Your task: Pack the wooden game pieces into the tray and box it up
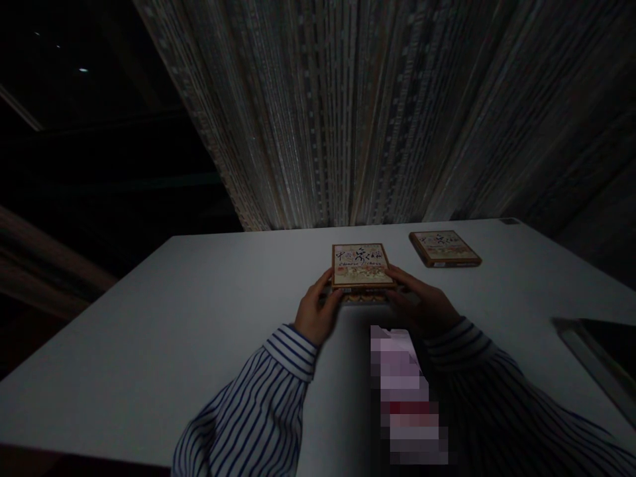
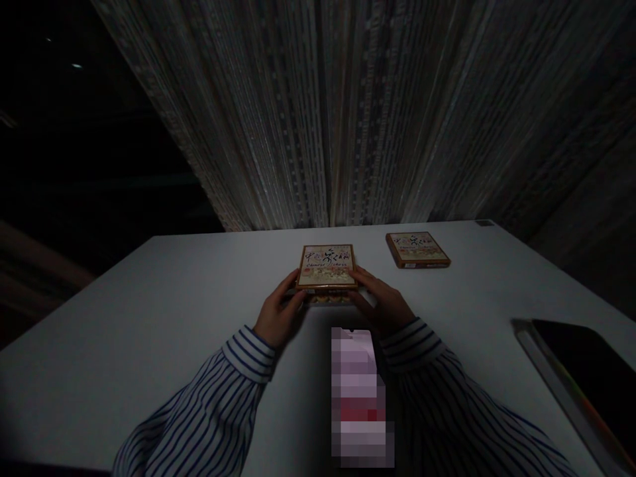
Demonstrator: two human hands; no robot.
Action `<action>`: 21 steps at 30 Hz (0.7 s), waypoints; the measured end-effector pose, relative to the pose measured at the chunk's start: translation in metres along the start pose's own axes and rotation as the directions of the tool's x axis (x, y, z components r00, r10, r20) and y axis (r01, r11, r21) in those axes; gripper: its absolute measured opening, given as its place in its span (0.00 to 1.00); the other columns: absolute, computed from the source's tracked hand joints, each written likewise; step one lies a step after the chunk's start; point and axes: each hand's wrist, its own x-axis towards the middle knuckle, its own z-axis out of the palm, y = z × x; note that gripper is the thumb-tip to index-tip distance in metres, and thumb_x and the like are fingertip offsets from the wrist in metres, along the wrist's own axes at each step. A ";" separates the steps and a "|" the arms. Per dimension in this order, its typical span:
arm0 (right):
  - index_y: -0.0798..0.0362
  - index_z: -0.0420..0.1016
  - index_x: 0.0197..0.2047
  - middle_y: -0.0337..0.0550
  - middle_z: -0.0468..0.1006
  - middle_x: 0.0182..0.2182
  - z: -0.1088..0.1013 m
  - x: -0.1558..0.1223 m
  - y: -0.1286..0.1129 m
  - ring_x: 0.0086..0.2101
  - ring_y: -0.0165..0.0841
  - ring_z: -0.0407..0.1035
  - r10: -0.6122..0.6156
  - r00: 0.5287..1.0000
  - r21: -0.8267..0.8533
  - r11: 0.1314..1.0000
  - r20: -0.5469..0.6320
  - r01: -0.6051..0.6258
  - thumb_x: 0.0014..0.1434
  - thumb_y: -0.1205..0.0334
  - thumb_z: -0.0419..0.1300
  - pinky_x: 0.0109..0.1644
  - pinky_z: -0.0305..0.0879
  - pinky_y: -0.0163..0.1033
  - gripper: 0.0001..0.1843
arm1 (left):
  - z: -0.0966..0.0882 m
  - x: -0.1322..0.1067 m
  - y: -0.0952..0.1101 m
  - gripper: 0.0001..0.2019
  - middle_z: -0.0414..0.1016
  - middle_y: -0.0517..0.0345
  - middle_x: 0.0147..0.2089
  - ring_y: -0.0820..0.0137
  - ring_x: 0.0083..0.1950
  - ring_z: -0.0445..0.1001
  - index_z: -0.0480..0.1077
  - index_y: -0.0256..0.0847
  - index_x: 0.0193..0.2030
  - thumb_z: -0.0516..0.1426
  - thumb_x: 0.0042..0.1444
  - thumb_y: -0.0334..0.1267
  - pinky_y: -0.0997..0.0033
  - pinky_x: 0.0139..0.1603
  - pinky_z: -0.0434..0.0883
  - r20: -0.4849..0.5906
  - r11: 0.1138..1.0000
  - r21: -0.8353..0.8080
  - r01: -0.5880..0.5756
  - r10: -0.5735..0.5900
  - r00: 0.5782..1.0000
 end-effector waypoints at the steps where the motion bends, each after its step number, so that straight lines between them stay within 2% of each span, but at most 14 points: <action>1: 0.49 0.61 0.56 0.44 0.65 0.55 0.001 0.000 0.001 0.53 0.36 0.60 0.002 1.000 -0.008 1.000 0.013 -0.002 0.56 0.59 0.52 0.56 0.60 0.46 0.24 | 0.000 0.000 -0.002 0.25 0.66 0.49 0.56 0.65 0.56 0.64 0.59 0.39 0.58 0.55 0.53 0.40 0.62 0.58 0.60 -0.004 1.000 0.018 0.007 -0.007 1.000; 6: 0.49 0.63 0.55 0.43 0.67 0.53 0.007 -0.001 0.007 0.51 0.38 0.64 0.017 0.999 -0.037 0.999 0.036 -0.016 0.55 0.59 0.52 0.53 0.64 0.47 0.22 | 0.000 0.001 -0.006 0.24 0.68 0.48 0.54 0.63 0.54 0.66 0.60 0.38 0.57 0.55 0.52 0.39 0.59 0.56 0.62 0.024 0.996 0.091 -0.003 0.001 1.000; 13: 0.52 0.64 0.53 0.47 0.68 0.53 0.009 -0.002 0.009 0.50 0.38 0.65 -0.035 0.998 -0.077 0.996 0.047 0.038 0.56 0.60 0.51 0.52 0.66 0.48 0.21 | -0.001 -0.001 0.004 0.24 0.69 0.46 0.52 0.61 0.53 0.67 0.61 0.36 0.55 0.56 0.51 0.37 0.58 0.55 0.63 0.051 0.983 0.181 -0.027 0.018 0.999; 21: 0.49 0.63 0.53 0.45 0.70 0.51 0.013 -0.002 0.014 0.49 0.37 0.66 -0.068 0.996 -0.128 0.989 0.059 0.075 0.54 0.62 0.52 0.49 0.68 0.48 0.22 | -0.001 -0.002 0.007 0.24 0.69 0.49 0.53 0.62 0.53 0.67 0.61 0.38 0.56 0.56 0.50 0.36 0.59 0.56 0.63 0.078 0.985 0.171 0.024 -0.038 0.996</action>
